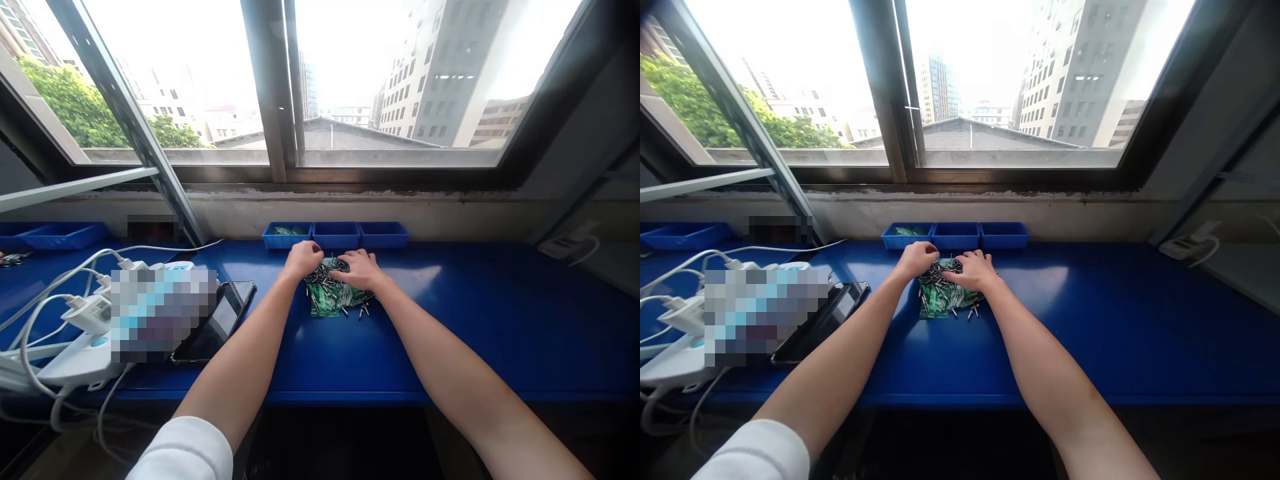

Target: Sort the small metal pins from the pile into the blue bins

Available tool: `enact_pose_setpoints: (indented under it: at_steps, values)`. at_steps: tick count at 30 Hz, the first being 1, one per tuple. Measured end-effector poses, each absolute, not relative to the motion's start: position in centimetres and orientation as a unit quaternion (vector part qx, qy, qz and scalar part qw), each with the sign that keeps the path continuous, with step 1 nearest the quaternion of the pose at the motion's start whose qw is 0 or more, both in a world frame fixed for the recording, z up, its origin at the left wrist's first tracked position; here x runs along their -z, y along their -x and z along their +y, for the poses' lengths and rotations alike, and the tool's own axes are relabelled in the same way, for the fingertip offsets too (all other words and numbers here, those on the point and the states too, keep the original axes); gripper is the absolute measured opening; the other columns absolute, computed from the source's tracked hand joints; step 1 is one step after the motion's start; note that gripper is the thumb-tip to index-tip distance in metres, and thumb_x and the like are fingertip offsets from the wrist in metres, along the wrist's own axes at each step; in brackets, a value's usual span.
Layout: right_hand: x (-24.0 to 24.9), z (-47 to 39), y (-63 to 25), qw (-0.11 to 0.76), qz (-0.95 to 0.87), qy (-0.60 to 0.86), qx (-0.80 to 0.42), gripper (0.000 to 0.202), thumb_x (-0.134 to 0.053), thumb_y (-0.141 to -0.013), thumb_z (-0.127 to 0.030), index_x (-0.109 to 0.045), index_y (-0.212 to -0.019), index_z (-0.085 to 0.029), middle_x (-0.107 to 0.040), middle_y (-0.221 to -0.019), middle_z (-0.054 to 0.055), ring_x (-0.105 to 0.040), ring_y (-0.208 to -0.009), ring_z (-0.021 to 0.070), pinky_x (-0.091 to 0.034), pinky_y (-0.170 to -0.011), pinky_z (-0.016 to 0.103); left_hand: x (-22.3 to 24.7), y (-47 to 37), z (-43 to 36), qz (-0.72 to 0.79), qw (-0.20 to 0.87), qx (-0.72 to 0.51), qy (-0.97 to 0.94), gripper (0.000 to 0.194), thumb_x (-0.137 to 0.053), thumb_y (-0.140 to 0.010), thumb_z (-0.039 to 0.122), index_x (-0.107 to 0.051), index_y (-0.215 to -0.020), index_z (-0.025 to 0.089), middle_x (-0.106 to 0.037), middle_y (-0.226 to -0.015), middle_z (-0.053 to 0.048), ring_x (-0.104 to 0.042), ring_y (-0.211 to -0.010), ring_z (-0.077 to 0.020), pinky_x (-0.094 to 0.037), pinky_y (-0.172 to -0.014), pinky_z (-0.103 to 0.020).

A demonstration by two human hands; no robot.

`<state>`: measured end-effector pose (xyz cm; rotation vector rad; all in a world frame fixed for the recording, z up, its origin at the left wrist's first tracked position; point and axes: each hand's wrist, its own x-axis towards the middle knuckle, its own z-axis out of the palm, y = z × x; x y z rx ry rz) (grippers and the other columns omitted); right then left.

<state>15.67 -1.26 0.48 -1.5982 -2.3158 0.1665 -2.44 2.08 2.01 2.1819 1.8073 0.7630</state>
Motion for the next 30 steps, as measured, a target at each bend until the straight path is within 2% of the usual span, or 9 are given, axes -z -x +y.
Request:
enact_pose_setpoints:
  at_steps: [2,6,10,14,20,25,30]
  values:
    - [-0.4,-1.4,-15.5,0.144,-0.818,0.554,-0.061,0.067,-0.044,-0.075,-0.070,-0.056,-0.123,-0.024,-0.051,-0.130,0.011,-0.039,-0.119,0.0345,-0.029,-0.095,0.050,-1.1,2.0,1.4,0.558,0.065,-0.254,-0.787,0.027,-0.053,-0.075,0.032,-0.071,-0.091,0.019,-0.067,-0.096,-0.008,-0.061,-0.091,-0.0227,-0.046,-0.082,-0.028]
    - [-0.3,-1.5,-15.3,0.167,-0.833,0.525,-0.061,0.046,-0.045,-0.081,-0.057,-0.062,-0.112,-0.027,-0.062,-0.115,0.007,-0.047,-0.111,0.0302,-0.034,-0.090,0.045,0.4,1.1,0.8,0.501,0.033,-0.241,-0.830,0.029,-0.048,-0.081,0.034,-0.070,-0.096,0.021,-0.063,-0.103,-0.008,-0.058,-0.098,-0.0238,-0.046,-0.086,-0.032]
    - [-0.3,-1.6,-15.4,0.202,-0.838,0.504,-0.051,0.032,-0.050,-0.082,-0.048,-0.069,-0.098,-0.027,-0.068,-0.099,0.006,-0.053,-0.103,0.0272,-0.037,-0.086,0.041,1.0,0.8,0.9,0.499,0.041,-0.258,-0.826,0.029,-0.045,-0.084,0.033,-0.070,-0.095,0.021,-0.063,-0.100,-0.008,-0.058,-0.097,-0.0234,-0.046,-0.084,-0.033]
    - [-0.1,-1.4,-15.4,0.247,-0.839,0.482,-0.051,0.025,-0.058,-0.079,-0.043,-0.072,-0.092,-0.026,-0.069,-0.095,0.006,-0.058,-0.097,0.0245,-0.041,-0.083,0.035,1.3,0.9,1.1,0.492,0.057,-0.292,-0.818,0.027,-0.047,-0.082,0.031,-0.071,-0.089,0.021,-0.065,-0.095,-0.007,-0.059,-0.092,-0.0223,-0.047,-0.081,-0.031]
    - [0.5,-0.9,-15.7,0.301,-0.841,0.443,-0.083,0.024,-0.063,-0.078,-0.038,-0.072,-0.093,-0.022,-0.070,-0.091,0.006,-0.061,-0.089,0.0217,-0.046,-0.079,0.032,1.4,0.7,1.0,0.503,0.070,-0.311,-0.803,0.025,-0.048,-0.079,0.026,-0.073,-0.083,0.021,-0.067,-0.089,-0.006,-0.061,-0.087,-0.0204,-0.047,-0.079,-0.028]
    - [0.9,-0.6,-16.0,0.312,-0.838,0.436,-0.098,0.031,-0.066,-0.074,-0.044,-0.071,-0.093,-0.020,-0.070,-0.090,0.006,-0.061,-0.087,0.0213,-0.046,-0.077,0.031,0.8,0.8,0.6,0.502,0.101,-0.338,-0.790,0.024,-0.052,-0.074,0.020,-0.072,-0.087,0.022,-0.070,-0.089,-0.003,-0.063,-0.087,-0.0208,-0.047,-0.080,-0.029]
    - [0.8,-0.7,-16.0,0.313,-0.837,0.439,-0.091,0.034,-0.065,-0.074,-0.047,-0.070,-0.094,-0.020,-0.070,-0.092,0.006,-0.060,-0.092,0.0227,-0.046,-0.079,0.032,0.0,1.0,0.4,0.514,0.153,-0.359,-0.764,0.020,-0.058,-0.072,0.022,-0.070,-0.088,0.022,-0.070,-0.080,-0.002,-0.064,-0.083,-0.0206,-0.046,-0.080,-0.031]
